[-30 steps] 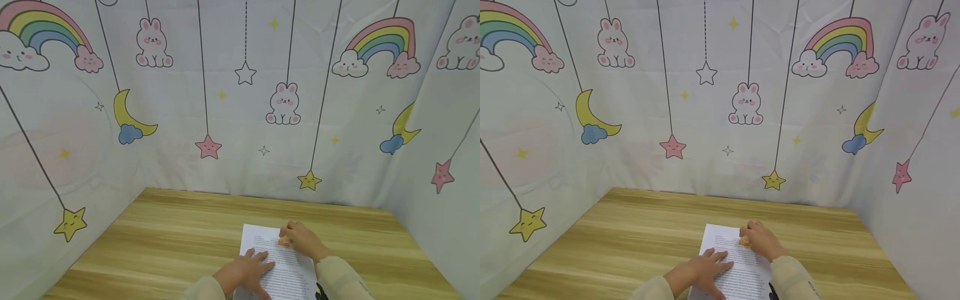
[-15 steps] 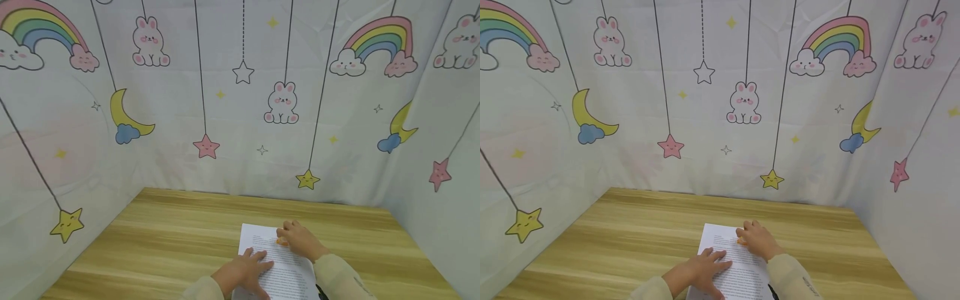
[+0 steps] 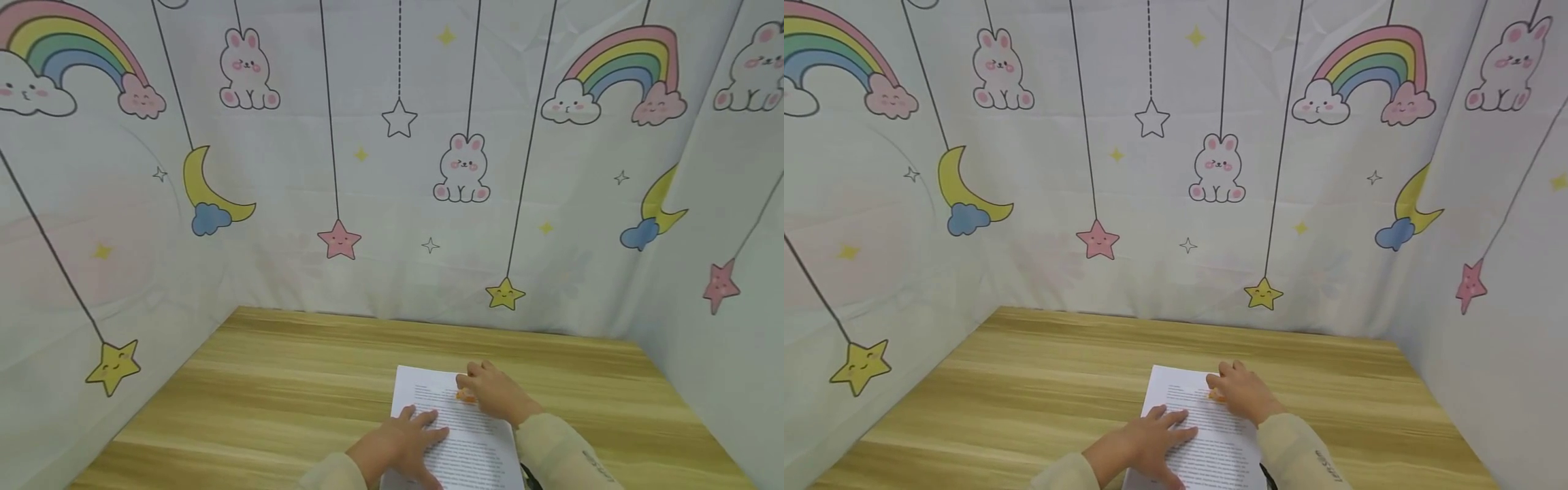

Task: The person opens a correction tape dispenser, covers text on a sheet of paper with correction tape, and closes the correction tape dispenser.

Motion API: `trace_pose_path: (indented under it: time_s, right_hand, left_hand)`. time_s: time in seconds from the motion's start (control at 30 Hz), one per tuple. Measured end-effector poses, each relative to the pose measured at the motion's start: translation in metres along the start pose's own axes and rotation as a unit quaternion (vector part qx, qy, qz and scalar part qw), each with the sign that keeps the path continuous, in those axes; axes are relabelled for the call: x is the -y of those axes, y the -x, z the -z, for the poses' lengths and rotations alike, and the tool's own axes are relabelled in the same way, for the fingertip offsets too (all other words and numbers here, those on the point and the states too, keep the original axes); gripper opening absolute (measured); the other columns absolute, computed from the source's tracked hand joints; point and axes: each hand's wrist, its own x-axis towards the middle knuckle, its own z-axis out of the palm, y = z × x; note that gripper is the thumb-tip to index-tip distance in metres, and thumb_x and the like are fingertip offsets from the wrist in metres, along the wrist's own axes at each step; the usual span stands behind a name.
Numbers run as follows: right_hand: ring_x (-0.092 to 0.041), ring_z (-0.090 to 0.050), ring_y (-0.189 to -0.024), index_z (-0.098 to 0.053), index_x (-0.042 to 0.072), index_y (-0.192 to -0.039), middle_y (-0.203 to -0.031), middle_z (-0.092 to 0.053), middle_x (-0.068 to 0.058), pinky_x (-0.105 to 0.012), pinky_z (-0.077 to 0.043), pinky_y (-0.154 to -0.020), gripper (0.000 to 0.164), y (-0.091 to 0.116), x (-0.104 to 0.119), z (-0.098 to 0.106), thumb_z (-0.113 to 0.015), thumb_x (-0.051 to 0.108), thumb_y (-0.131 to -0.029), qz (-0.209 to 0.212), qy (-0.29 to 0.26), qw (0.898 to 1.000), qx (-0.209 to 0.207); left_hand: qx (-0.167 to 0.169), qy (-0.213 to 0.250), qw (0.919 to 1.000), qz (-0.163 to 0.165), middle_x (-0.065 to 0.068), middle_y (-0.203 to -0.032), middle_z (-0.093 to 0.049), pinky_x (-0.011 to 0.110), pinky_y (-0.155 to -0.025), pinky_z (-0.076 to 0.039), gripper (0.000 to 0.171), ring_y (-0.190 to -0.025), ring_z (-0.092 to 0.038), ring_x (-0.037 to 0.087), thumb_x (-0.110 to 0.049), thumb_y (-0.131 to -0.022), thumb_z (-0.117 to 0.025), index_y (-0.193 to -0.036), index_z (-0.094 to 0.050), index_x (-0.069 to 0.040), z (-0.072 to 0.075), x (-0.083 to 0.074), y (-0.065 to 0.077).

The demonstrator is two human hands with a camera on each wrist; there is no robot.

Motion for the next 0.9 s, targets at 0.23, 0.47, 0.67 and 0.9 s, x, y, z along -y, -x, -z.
trace_pose_path:
  time_s: [0.23,0.47,0.67,0.9]
  right_hand:
    - [-0.014,-0.045,-0.071,-0.060,0.021,-0.092,-0.081,-0.049,0.003,-0.028,-0.043,-0.060,0.024,0.001,-0.001,0.001,-0.067,0.002,-0.078,-0.004,-0.001,1.000,0.008]
    - [-0.016,-0.048,-0.072,-0.060,0.021,-0.092,-0.082,-0.051,0.003,-0.030,-0.046,-0.062,0.024,0.005,-0.005,0.000,-0.069,0.005,-0.076,-0.001,0.012,1.000,0.000]
    - [-0.017,-0.050,-0.075,-0.062,0.020,-0.093,-0.083,-0.052,0.002,-0.030,-0.047,-0.064,0.023,0.009,-0.009,-0.002,-0.070,0.008,-0.076,0.005,0.011,1.000,-0.009]
    - [-0.019,-0.051,-0.076,-0.060,0.019,-0.092,-0.084,-0.052,0.001,-0.032,-0.048,-0.064,0.026,0.012,-0.012,0.002,-0.071,0.004,-0.074,0.006,0.011,1.000,-0.004]
  left_hand:
    - [0.000,0.005,1.0000,-0.004,-0.015,-0.148,-0.028,0.052,-0.096,-0.043,0.082,-0.135,-0.031,0.029,-0.070,-0.064,-0.065,-0.137,-0.035,-0.046,-0.003,0.002,-0.001]
    - [-0.002,0.003,1.0000,-0.006,-0.015,-0.149,-0.028,0.051,-0.095,-0.043,0.082,-0.135,-0.031,0.028,-0.070,-0.064,-0.064,-0.136,-0.035,-0.047,-0.004,0.002,-0.001]
    - [0.002,0.009,0.9999,-0.004,-0.016,-0.148,-0.028,0.052,-0.096,-0.043,0.082,-0.136,-0.030,0.028,-0.070,-0.063,-0.065,-0.136,-0.035,-0.047,-0.005,0.002,-0.003]
    - [0.001,0.011,0.9999,-0.002,-0.016,-0.148,-0.028,0.052,-0.096,-0.042,0.081,-0.136,-0.030,0.027,-0.070,-0.064,-0.065,-0.136,-0.035,-0.048,-0.005,0.002,-0.003]
